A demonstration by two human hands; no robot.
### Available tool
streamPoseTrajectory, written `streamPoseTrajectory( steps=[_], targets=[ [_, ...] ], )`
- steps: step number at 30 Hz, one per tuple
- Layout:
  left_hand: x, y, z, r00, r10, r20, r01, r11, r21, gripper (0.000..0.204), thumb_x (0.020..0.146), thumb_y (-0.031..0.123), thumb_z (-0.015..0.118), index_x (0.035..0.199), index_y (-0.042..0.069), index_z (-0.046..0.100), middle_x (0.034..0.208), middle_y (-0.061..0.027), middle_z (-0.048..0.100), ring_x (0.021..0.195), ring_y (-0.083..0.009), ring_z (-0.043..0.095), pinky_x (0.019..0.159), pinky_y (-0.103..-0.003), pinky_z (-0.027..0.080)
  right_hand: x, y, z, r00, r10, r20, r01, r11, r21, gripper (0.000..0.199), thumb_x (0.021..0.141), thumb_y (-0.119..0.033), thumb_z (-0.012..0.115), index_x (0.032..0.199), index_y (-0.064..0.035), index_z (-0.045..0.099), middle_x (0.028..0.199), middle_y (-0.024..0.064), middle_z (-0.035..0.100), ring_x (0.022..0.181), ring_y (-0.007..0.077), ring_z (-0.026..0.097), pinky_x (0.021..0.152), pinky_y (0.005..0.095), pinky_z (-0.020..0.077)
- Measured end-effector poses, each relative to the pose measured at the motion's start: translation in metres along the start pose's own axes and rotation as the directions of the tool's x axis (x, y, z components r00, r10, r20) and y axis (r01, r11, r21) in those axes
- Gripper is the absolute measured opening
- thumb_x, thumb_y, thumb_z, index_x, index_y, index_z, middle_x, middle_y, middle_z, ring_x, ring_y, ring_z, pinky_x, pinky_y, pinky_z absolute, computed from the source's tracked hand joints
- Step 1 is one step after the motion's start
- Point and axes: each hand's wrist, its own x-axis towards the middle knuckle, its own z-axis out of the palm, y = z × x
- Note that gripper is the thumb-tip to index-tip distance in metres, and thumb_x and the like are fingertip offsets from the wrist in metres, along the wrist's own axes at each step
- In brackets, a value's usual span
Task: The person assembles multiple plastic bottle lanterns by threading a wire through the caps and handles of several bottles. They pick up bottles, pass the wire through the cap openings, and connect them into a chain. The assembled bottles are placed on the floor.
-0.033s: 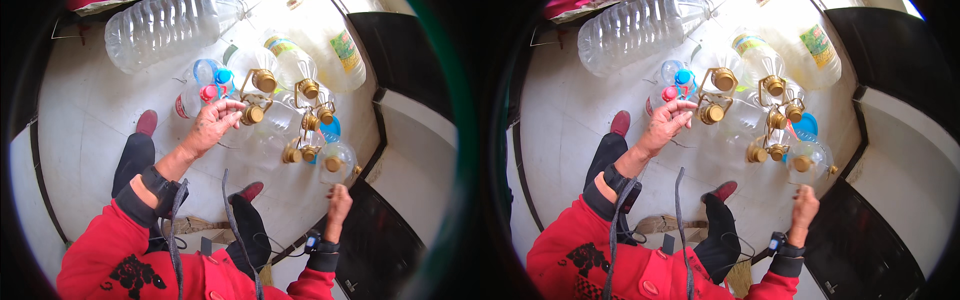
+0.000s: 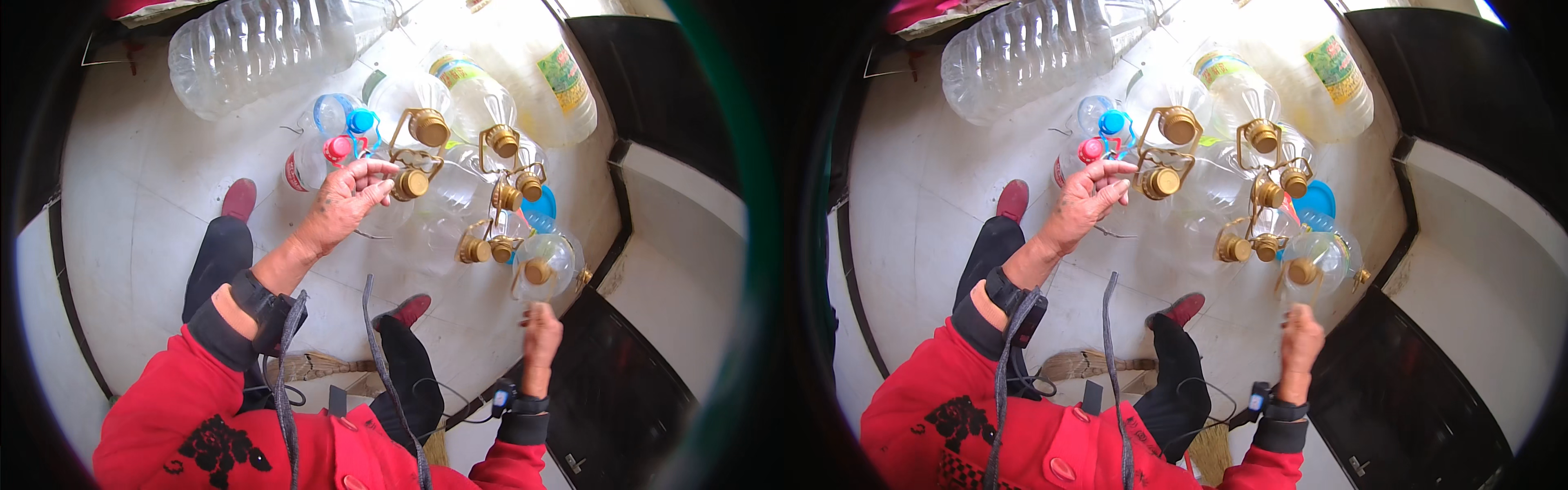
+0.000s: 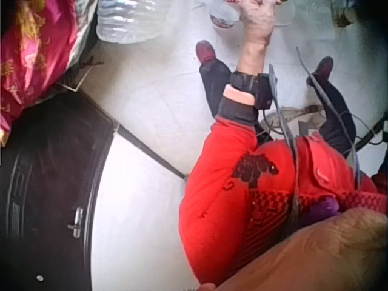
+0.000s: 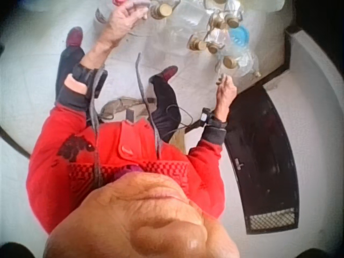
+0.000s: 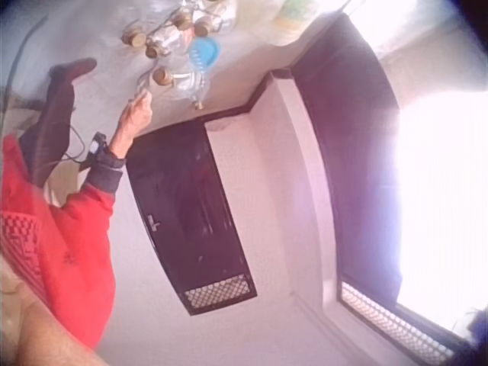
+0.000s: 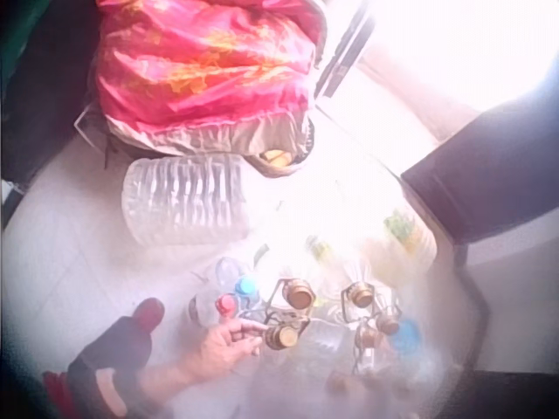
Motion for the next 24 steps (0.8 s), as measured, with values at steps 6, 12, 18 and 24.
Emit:
streamPoseTrajectory(
  steps=[6,12,18,24],
  targets=[
    [-0.001,-0.005,-0.001,0.994,-0.109,0.015,0.107,0.991,0.085,0.03,0.086,0.015,0.048,0.116,0.007,0.046,0.079,0.002,0.052,0.056,-0.0008,0.037,0.05,-0.014,0.031,-0.015,-0.076,0.061,0.891,-0.269,0.366,0.231,0.962,0.145,0.026,0.085,-0.024,0.049,0.067,-0.0044,0.046,0.062,0.0156,0.055,0.056,0.0343,0.054,0.051,0.0411,0.042],
    [0.001,-0.003,0.0,0.989,-0.147,0.021,0.144,0.984,0.101,0.029,0.088,0.013,0.046,0.116,0.006,0.046,0.085,0.0007,0.053,0.056,-0.0011,0.039,0.051,-0.014,0.034,0.057,-0.175,0.067,0.882,-0.391,0.263,0.142,0.752,0.644,0.027,0.087,-0.021,0.048,0.07,-0.0001,0.048,0.064,0.0115,0.058,0.057,0.0205,0.06,0.051,0.0291,0.0456],
    [-0.007,-0.01,0.016,0.991,0.04,-0.13,-0.018,0.985,0.169,0.027,0.086,0.009,0.047,0.113,0.005,0.048,0.087,0.0,0.053,0.061,-0.0026,0.042,0.057,-0.016,0.039,0.074,-0.19,0.014,0.918,-0.385,0.091,0.049,0.338,0.94,0.03,0.091,-0.019,0.042,0.075,0.0027,0.055,0.072,0.0121,0.061,0.058,0.0134,0.059,0.055,0.0224,0.0472],
    [0.001,-0.011,0.009,0.969,0.18,-0.167,-0.123,0.945,0.304,0.026,0.086,0.007,0.045,0.111,0.006,0.05,0.095,-0.0007,0.053,0.066,-0.0047,0.046,0.065,-0.019,0.043,0.09,-0.173,-0.008,0.938,-0.345,0.02,0.089,0.296,0.951,0.03,0.092,-0.019,0.038,0.08,0.0035,0.054,0.072,0.0149,0.062,0.055,0.0141,0.057,0.054,0.0219,0.0464]
  ],
)
